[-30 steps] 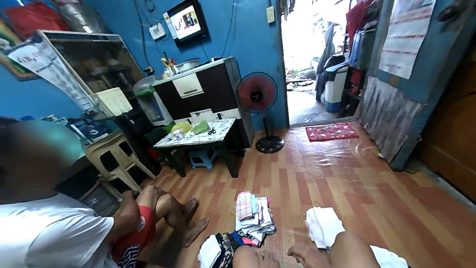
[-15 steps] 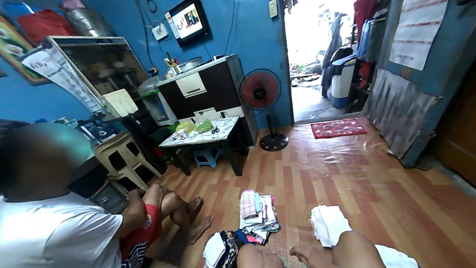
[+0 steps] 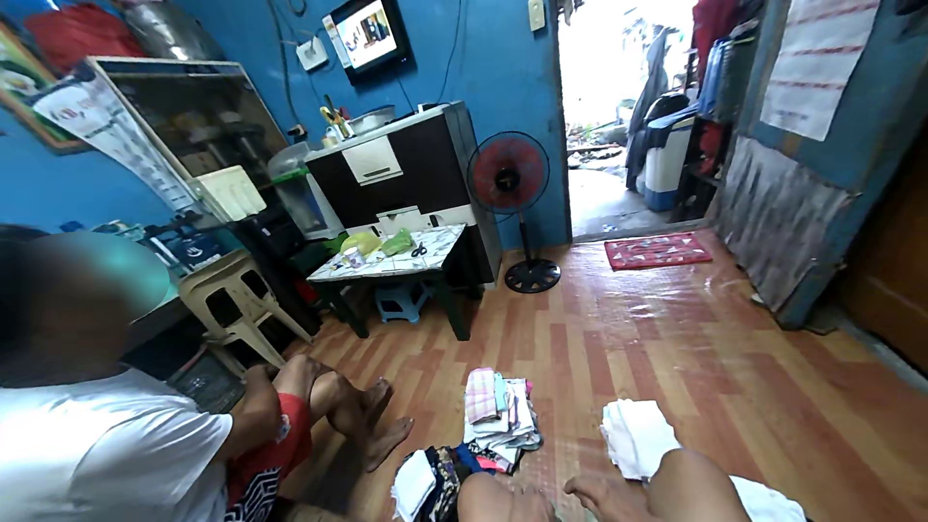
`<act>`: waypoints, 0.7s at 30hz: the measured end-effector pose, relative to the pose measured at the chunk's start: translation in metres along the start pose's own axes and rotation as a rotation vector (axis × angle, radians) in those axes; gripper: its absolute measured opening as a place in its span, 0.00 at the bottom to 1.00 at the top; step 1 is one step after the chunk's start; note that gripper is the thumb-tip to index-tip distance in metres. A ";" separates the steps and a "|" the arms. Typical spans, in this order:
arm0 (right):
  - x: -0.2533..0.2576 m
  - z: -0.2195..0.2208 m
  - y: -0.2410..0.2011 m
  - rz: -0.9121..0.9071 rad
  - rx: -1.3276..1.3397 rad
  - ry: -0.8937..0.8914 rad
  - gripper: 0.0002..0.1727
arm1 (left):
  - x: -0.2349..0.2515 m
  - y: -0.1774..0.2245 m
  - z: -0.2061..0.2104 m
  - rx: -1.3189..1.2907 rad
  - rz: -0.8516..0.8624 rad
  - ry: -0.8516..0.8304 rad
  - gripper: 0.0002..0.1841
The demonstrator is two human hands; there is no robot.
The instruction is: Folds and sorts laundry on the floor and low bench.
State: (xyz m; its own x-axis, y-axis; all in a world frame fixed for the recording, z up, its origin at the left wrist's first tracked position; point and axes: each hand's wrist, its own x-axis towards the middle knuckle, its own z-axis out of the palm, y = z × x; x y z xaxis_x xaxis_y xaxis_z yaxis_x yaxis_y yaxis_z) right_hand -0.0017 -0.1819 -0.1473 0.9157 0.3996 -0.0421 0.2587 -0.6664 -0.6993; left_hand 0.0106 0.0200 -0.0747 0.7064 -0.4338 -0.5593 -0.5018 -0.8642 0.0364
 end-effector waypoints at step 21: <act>0.003 -0.013 -0.017 0.089 -0.030 -0.158 0.20 | -0.009 -0.009 -0.014 -0.040 -0.073 -0.041 0.33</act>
State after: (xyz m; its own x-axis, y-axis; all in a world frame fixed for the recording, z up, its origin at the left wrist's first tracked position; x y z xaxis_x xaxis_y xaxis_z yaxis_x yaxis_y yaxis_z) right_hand 0.0008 -0.1775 -0.1262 0.8765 0.4302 -0.2160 0.1900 -0.7214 -0.6660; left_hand 0.0157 0.0279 -0.0583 0.7191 -0.3592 -0.5949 -0.4287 -0.9030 0.0272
